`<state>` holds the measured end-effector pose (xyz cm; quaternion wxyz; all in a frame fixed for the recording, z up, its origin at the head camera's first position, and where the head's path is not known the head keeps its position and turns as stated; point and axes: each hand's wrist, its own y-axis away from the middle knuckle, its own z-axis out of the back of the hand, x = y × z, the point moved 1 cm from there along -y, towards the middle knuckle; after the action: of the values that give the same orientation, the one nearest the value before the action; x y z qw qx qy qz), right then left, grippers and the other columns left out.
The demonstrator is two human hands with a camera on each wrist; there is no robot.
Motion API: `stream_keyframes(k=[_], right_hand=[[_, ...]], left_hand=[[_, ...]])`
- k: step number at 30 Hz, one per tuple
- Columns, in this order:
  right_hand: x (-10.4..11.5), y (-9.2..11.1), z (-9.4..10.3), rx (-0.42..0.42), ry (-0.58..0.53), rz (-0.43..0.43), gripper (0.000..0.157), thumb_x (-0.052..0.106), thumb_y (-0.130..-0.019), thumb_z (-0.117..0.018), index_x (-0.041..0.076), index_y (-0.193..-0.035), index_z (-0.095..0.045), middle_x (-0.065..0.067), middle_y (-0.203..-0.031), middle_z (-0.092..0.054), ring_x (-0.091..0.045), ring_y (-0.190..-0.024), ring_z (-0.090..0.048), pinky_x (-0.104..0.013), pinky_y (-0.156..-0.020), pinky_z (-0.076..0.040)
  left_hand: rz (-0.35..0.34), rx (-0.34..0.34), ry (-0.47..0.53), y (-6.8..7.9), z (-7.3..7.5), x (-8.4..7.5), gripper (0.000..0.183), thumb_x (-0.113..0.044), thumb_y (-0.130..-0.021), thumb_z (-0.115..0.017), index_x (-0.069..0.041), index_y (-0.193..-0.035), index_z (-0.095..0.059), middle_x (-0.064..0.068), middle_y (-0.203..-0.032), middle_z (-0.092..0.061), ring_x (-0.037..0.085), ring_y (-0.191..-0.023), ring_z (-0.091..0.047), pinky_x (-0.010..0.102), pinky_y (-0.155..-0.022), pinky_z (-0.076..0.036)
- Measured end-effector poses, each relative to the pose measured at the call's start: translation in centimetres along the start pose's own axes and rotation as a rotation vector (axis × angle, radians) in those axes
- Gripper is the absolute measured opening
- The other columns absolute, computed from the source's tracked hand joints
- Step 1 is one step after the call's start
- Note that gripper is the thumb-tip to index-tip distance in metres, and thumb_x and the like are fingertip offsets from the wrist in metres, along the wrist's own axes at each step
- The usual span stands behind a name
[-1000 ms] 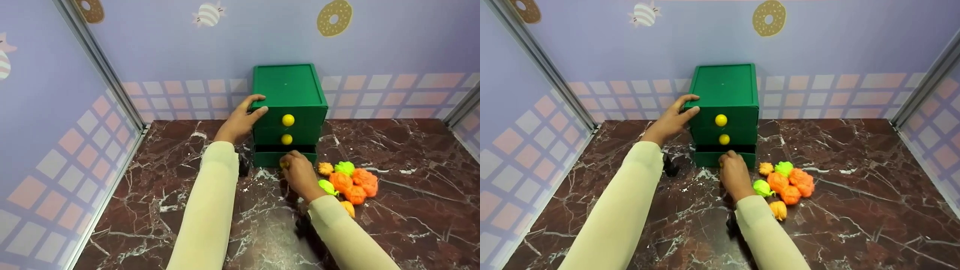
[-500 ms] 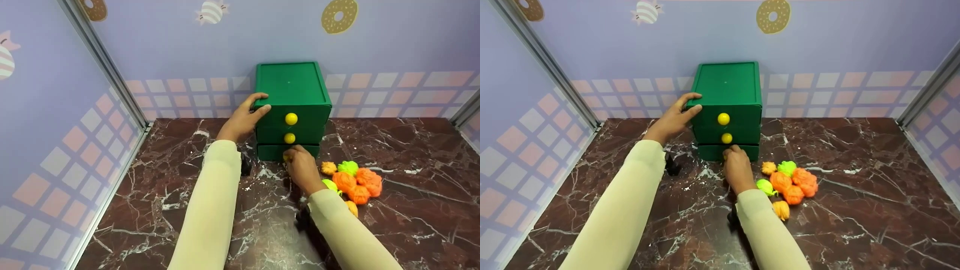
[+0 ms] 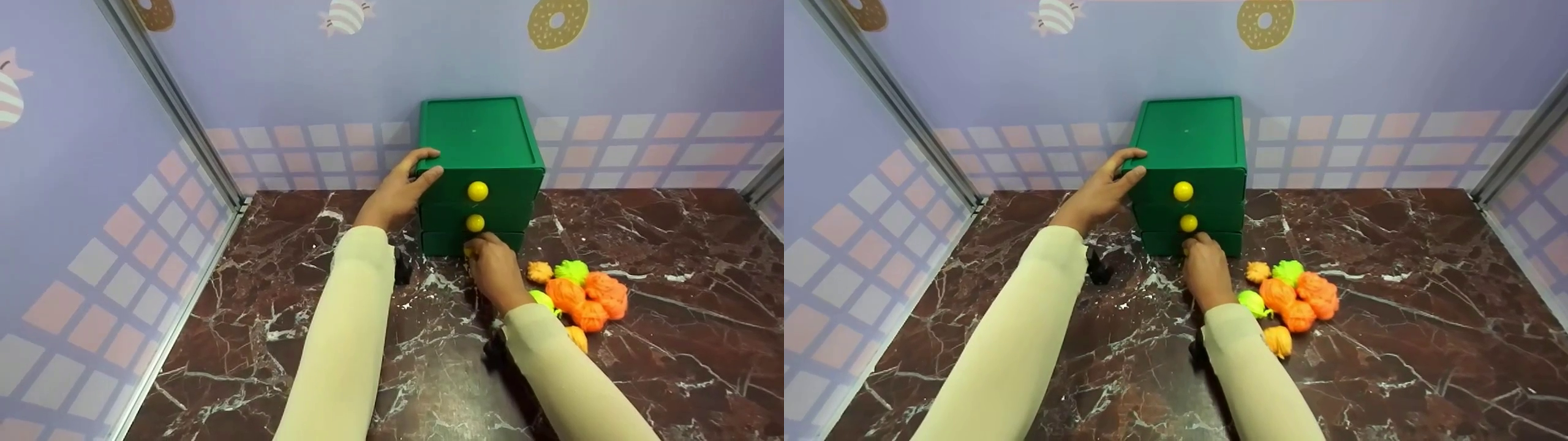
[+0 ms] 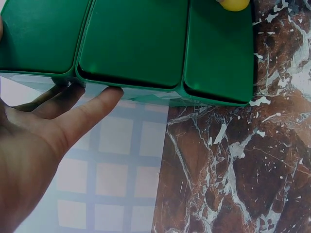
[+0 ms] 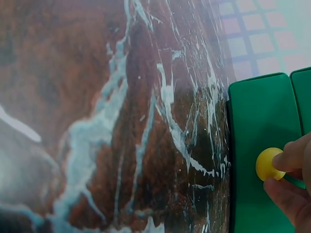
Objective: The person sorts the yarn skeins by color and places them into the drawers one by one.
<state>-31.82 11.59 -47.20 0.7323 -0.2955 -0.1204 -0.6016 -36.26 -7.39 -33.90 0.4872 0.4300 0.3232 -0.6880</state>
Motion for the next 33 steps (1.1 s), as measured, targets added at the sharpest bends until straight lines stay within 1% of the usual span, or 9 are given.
stream_keyframes(k=[3, 9, 14, 19, 23, 25, 28, 31, 33], right_hand=[[0.0, 0.0, 0.0, -0.004, 0.009, 0.001, 0.016, 0.002, -0.091, -0.063, 0.004, -0.102, -0.073, -0.010, -0.107, -0.064, -0.031, -0.097, -0.064, -0.046, -0.092, -0.052], [-0.2, 0.3, 0.2, 0.000, 0.008, -0.006, 0.016, 0.001, -0.090, -0.062, 0.003, -0.102, -0.073, -0.011, -0.105, -0.065, -0.031, -0.096, -0.065, -0.047, -0.090, -0.053], [-0.1, 0.6, 0.6, 0.035, 0.016, 0.011, 0.018, 0.003, -0.089, -0.062, 0.003, -0.104, -0.072, -0.012, -0.109, -0.066, -0.033, -0.099, -0.065, -0.048, -0.091, -0.052], [0.2, 0.8, 1.1, 0.098, 0.042, 0.051, 0.026, 0.006, -0.089, -0.062, 0.002, -0.114, -0.070, -0.014, -0.120, -0.065, -0.034, -0.110, -0.063, -0.050, -0.097, -0.049], [0.3, 1.0, 1.8, 0.136, 0.053, 0.073, 0.031, 0.011, -0.091, -0.061, 0.002, -0.121, -0.066, -0.015, -0.130, -0.060, -0.035, -0.117, -0.059, -0.050, -0.102, -0.046], [0.4, 1.0, 2.2, 0.140, 0.050, 0.090, 0.033, 0.012, -0.091, -0.062, 0.001, -0.122, -0.065, -0.016, -0.132, -0.059, -0.036, -0.118, -0.059, -0.050, -0.102, -0.046], [0.5, 1.4, 3.1, 0.124, 0.051, 0.101, 0.036, 0.013, -0.090, -0.063, 0.000, -0.123, -0.064, -0.017, -0.134, -0.058, -0.038, -0.118, -0.059, -0.051, -0.101, -0.046], [0.3, 1.7, 4.0, 0.101, 0.052, 0.116, 0.039, 0.014, -0.090, -0.063, 0.000, -0.126, -0.062, -0.017, -0.136, -0.057, -0.038, -0.119, -0.058, -0.051, -0.101, -0.046], [0.0, 2.0, 4.6, 0.082, 0.051, 0.126, 0.041, 0.017, -0.091, -0.062, 0.000, -0.128, -0.061, -0.018, -0.137, -0.056, -0.036, -0.116, -0.060, -0.051, -0.100, -0.047]], left_hand=[[0.000, 0.005, 0.004, 0.2, 0.0, -0.3, 0.045, -0.040, -0.100, -0.049, -0.030, -0.143, -0.041, 0.007, -0.149, -0.043, 0.027, -0.132, -0.048, 0.043, -0.101, -0.046], [-0.021, 0.004, -0.053, -1.4, -0.3, 1.5, 0.046, -0.053, -0.096, -0.048, -0.042, -0.140, -0.041, 0.002, -0.152, -0.039, 0.023, -0.135, -0.045, 0.041, -0.106, -0.042], [-0.036, 0.012, -0.084, -1.8, -0.3, 2.0, 0.047, -0.058, -0.095, -0.047, -0.045, -0.140, -0.039, 0.003, -0.152, -0.038, 0.023, -0.137, -0.043, 0.043, -0.107, -0.041], [-0.025, 0.029, -0.082, -1.9, 0.0, 1.9, 0.047, -0.060, -0.094, -0.047, -0.045, -0.139, -0.039, 0.003, -0.152, -0.037, 0.023, -0.133, -0.046, 0.044, -0.097, -0.048], [-0.004, 0.036, -0.080, -2.0, 0.5, 1.9, 0.048, -0.058, -0.095, -0.047, -0.045, -0.141, -0.038, 0.002, -0.156, -0.033, 0.025, -0.134, -0.045, 0.047, -0.099, -0.047], [0.003, 0.034, -0.087, -2.0, 0.9, 2.2, 0.052, -0.057, -0.096, -0.046, -0.046, -0.145, -0.033, 0.003, -0.159, -0.027, 0.027, -0.139, -0.039, 0.048, -0.106, -0.041], [0.001, 0.025, -0.099, -1.7, 1.2, 3.0, 0.061, -0.058, -0.097, -0.044, -0.049, -0.151, -0.017, 0.002, -0.163, -0.016, 0.029, -0.146, -0.029, 0.049, -0.115, -0.030], [0.008, -0.003, -0.130, -0.9, 1.4, 4.3, 0.066, -0.061, -0.097, -0.040, -0.056, -0.149, 0.000, -0.001, -0.164, -0.009, 0.030, -0.148, -0.023, 0.051, -0.118, -0.022], [0.025, -0.024, -0.164, -0.1, 1.5, 5.2, 0.065, -0.063, -0.096, -0.038, -0.061, -0.145, 0.005, -0.001, -0.164, -0.009, 0.033, -0.147, -0.023, 0.054, -0.117, -0.022]])
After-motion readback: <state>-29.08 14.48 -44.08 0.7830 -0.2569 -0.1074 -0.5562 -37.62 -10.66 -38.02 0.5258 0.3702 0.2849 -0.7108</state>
